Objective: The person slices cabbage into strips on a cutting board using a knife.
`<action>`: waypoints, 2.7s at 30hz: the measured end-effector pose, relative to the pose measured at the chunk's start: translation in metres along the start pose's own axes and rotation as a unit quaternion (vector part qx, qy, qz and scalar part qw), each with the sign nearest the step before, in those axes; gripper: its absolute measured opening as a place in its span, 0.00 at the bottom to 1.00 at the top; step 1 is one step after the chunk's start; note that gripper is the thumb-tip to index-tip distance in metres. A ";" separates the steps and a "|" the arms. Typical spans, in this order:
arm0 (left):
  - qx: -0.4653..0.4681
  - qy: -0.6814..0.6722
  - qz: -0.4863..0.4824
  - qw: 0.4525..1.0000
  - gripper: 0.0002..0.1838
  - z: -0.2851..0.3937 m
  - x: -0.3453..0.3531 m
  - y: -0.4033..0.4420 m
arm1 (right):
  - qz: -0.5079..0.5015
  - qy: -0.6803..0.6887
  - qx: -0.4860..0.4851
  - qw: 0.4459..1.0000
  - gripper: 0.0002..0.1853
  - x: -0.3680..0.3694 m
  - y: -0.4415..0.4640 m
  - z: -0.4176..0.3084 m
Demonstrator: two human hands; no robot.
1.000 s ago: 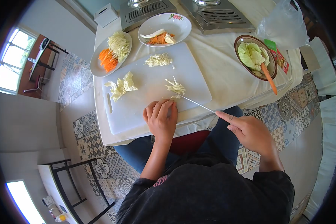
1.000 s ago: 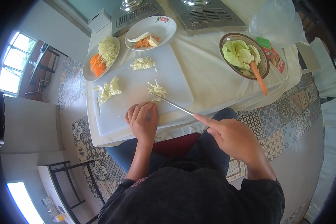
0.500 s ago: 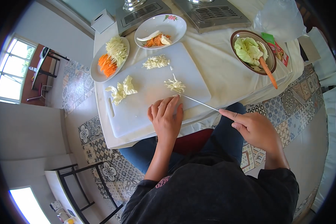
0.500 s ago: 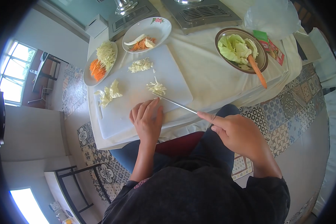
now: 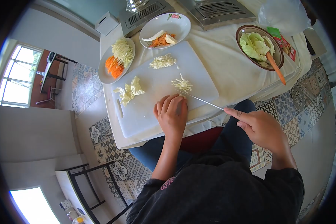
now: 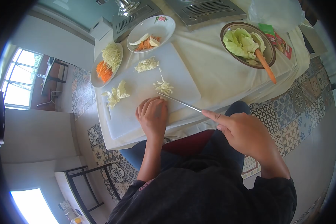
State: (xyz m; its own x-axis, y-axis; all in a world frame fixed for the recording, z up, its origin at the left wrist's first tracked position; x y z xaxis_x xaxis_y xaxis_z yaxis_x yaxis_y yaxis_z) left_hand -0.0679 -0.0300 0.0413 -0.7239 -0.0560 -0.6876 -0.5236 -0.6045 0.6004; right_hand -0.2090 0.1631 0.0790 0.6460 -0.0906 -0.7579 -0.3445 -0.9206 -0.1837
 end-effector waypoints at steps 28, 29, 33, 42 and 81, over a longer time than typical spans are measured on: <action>-0.033 -0.018 0.020 0.999 0.05 -0.006 0.000 -0.004 | -0.079 0.042 0.021 0.996 0.34 0.018 0.011 -0.014; -0.036 -0.019 0.019 0.999 0.05 -0.007 0.001 -0.004 | -0.076 0.037 0.019 0.996 0.34 0.023 0.015 -0.014; -0.041 -0.016 0.013 0.999 0.05 -0.008 0.002 -0.004 | -0.026 0.049 -0.042 0.998 0.33 0.041 0.039 -0.017; -0.038 0.010 0.011 0.999 0.05 -0.006 0.002 -0.005 | -0.006 0.012 -0.056 0.998 0.30 0.040 0.057 -0.020; 0.228 -0.138 -0.248 0.931 0.19 0.005 0.025 0.072 | 0.127 0.207 0.013 0.970 0.30 0.023 0.019 0.013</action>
State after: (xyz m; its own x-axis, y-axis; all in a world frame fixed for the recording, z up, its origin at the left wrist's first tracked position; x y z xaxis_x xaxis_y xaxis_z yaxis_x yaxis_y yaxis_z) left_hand -0.1261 -0.0716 0.0692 -0.3974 0.3840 -0.8334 -0.9150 -0.0972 0.3916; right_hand -0.2097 0.1487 0.0496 0.7538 -0.4637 -0.4656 -0.5428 -0.8387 -0.0434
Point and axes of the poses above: each hand's wrist, its own y-axis towards the middle knuckle, its own x-axis out of the palm, z = x × y, the point moved 9 cm from there along y, towards the middle knuckle, and after that the axes turned 1 degree about -x, right-handed, at the moved point
